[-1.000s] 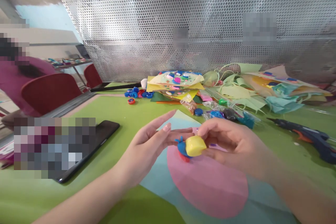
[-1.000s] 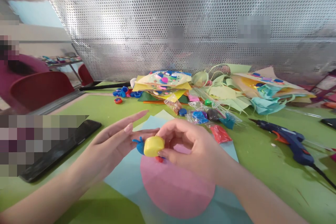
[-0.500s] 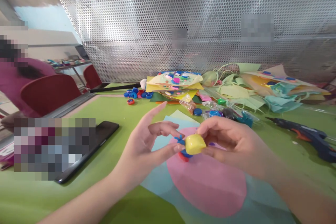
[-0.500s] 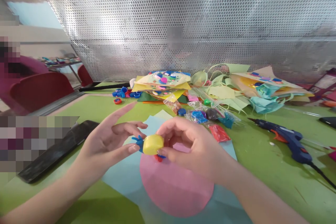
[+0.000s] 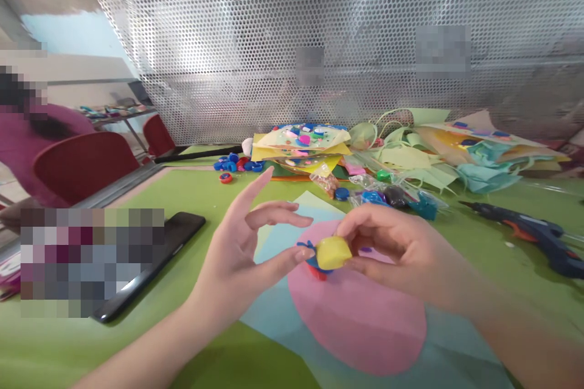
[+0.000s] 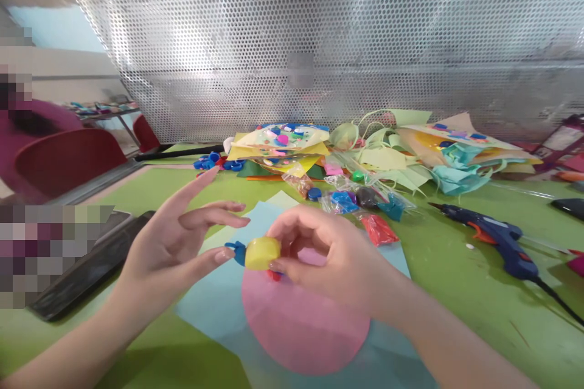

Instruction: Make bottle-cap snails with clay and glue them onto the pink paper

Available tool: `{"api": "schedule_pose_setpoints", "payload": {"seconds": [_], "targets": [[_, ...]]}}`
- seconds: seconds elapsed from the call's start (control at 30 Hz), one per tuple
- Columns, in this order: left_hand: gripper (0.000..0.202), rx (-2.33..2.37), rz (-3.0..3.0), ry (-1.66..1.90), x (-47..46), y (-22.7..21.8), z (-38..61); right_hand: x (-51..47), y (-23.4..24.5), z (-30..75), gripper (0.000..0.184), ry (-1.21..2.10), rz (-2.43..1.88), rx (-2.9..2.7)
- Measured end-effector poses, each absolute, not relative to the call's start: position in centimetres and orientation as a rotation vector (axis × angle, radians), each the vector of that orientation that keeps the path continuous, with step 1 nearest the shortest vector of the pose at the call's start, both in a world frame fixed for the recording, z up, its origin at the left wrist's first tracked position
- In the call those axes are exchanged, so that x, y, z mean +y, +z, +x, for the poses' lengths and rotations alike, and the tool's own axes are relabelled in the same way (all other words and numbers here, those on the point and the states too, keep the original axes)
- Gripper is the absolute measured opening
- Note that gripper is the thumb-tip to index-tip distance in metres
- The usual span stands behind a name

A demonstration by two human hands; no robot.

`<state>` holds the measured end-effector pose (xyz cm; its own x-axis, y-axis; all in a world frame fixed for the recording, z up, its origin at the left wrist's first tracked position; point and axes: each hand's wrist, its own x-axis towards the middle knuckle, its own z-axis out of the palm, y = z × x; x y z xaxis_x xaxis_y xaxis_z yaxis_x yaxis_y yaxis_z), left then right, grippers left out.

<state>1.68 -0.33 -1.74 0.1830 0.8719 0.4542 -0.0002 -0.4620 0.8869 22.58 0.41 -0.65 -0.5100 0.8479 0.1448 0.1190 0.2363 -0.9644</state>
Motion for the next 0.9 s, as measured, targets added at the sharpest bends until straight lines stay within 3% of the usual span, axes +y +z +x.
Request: {"api": "schedule_pose_setpoints", "payload": {"seconds": [0.27,0.9], "targets": [[0.066,0.962,1.878,1.437,-0.73,-1.61,2.15,0.47,-0.86,22.54,0.014,1.219,-0.925,-1.963],[0.063,0.955,1.845,1.396,-0.53,-1.74,2.03,0.31,-1.07,22.50,0.012,1.221,-0.943,-1.985]]}}
